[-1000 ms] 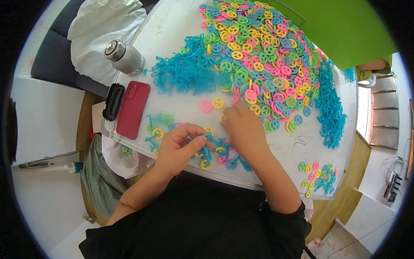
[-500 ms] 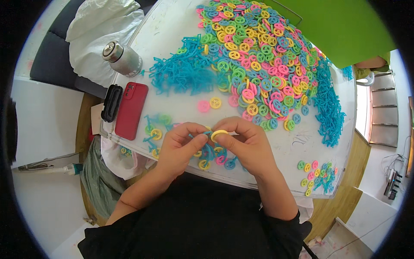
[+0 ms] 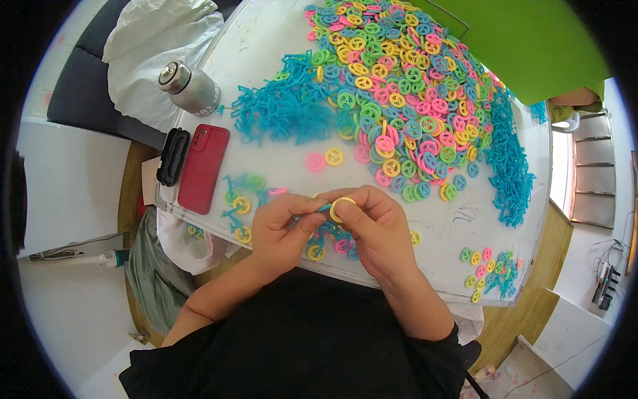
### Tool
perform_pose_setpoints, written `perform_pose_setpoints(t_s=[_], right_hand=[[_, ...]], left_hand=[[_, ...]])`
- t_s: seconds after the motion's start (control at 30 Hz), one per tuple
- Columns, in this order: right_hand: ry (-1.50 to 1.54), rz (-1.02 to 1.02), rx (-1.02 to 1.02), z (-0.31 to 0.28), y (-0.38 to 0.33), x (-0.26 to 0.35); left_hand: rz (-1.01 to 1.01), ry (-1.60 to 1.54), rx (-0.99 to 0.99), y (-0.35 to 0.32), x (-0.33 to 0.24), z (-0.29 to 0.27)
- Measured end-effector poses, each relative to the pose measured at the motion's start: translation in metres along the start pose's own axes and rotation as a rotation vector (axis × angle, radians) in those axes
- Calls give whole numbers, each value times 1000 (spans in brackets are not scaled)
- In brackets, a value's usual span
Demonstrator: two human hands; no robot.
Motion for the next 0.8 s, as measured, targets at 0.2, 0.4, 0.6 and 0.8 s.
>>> perform_pose_setpoints(t_s=[0.2,0.4,0.6,0.8], right_hand=[[-92,-118,-58,-5,0,-2],[-53,-9,-53,-7,0,-1],[-478,-250,-113,-11,-3,22],[-481,-458,-128,-15,-14,26]], left_hand=[[-248,-191,-79,-9,16,3],[186,199,70,-5,-15,7],[66,206,17,1,-15,1],[47,153,141,-1,-11,9]])
Point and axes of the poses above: each hand's wrist, its own y-axis towards the middle knuckle, its own z-axis out of the palm, x = y × z, the point moved 9 cm from there along y, towards the middle knuckle, and after that the axes turned 14 degrees about -x, right-handed, at the moved point
